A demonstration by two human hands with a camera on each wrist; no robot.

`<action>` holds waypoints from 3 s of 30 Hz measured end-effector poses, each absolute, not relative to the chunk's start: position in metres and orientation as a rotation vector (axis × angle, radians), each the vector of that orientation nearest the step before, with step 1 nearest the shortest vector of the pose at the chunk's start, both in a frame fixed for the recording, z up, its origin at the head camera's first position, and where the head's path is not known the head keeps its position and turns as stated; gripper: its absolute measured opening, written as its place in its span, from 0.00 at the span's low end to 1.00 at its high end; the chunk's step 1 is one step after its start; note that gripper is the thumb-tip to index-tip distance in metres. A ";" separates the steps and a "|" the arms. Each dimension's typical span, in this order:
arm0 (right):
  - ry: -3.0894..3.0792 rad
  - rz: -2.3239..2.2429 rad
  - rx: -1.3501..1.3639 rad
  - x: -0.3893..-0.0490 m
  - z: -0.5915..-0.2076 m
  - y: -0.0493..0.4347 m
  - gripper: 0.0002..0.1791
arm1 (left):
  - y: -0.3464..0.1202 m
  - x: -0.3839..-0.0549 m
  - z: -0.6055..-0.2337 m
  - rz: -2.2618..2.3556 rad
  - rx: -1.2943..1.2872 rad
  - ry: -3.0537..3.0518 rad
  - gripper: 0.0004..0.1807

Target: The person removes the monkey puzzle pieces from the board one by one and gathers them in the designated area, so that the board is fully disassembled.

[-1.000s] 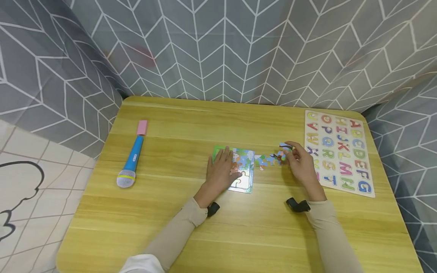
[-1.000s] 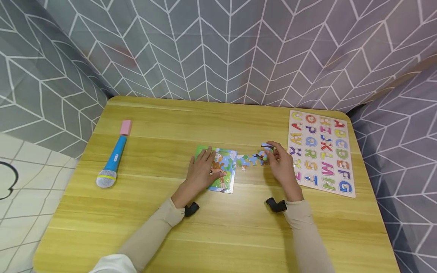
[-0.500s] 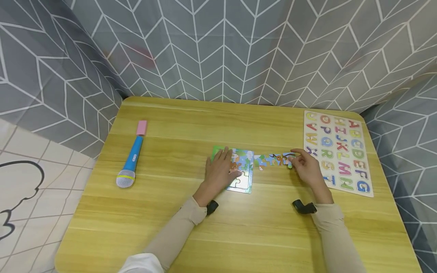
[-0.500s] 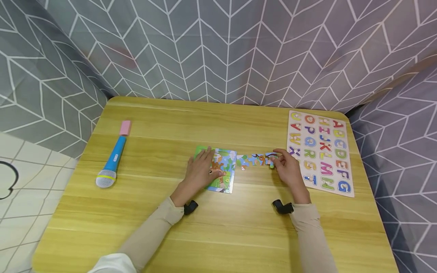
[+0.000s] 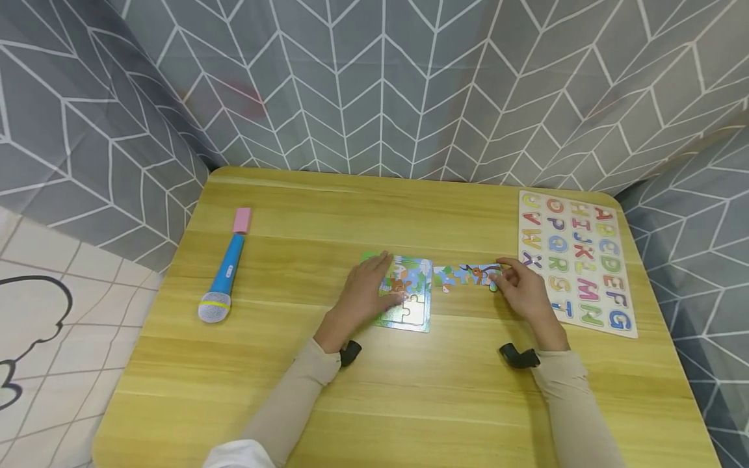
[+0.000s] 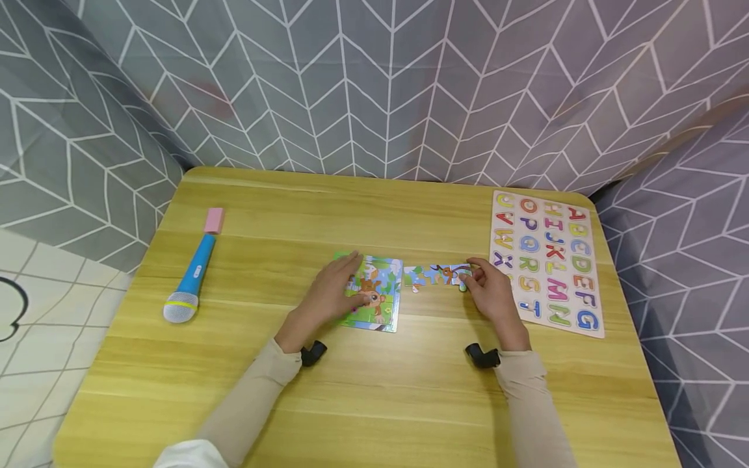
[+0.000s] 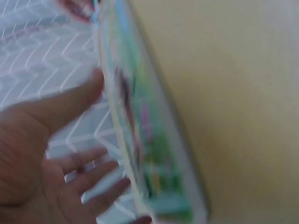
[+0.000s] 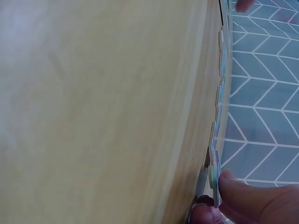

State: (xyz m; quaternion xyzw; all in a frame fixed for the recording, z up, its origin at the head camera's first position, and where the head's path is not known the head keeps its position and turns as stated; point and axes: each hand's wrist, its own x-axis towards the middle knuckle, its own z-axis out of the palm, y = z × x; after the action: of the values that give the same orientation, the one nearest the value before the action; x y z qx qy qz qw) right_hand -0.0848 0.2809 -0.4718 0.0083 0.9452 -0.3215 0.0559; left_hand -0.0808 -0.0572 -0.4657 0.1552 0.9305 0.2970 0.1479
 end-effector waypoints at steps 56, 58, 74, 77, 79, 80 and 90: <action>2.738 -0.896 -0.523 -0.069 -0.469 0.120 0.24 | -0.099 -0.084 -0.463 0.886 0.437 2.697 0.29; 2.740 -0.903 -0.519 -0.069 -0.470 0.120 0.24 | -0.099 -0.084 -0.463 0.897 0.430 2.698 0.29; 2.786 -0.890 -0.520 -0.071 -0.471 0.117 0.18 | -0.097 -0.087 -0.465 0.885 0.411 2.676 0.30; 2.758 -0.885 -0.478 -0.072 -0.470 0.116 0.17 | -0.097 -0.087 -0.465 0.901 0.408 2.668 0.30; 2.744 -0.884 -0.465 -0.072 -0.469 0.115 0.17 | -0.097 -0.087 -0.465 0.916 0.403 2.669 0.29; 2.739 -0.882 -0.465 -0.073 -0.468 0.114 0.17 | -0.097 -0.087 -0.464 0.927 0.403 2.671 0.29; 2.712 -0.897 -0.465 -0.074 -0.468 0.115 0.18 | -0.097 -0.085 -0.462 0.940 0.432 2.683 0.30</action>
State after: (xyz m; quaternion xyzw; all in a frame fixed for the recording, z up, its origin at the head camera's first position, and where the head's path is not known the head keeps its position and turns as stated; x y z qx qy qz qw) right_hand -0.0740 0.1154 -0.4676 -0.1593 0.9300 -0.3075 0.1234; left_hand -0.0852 -0.0966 -0.4622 0.1491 0.9248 0.3239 0.1327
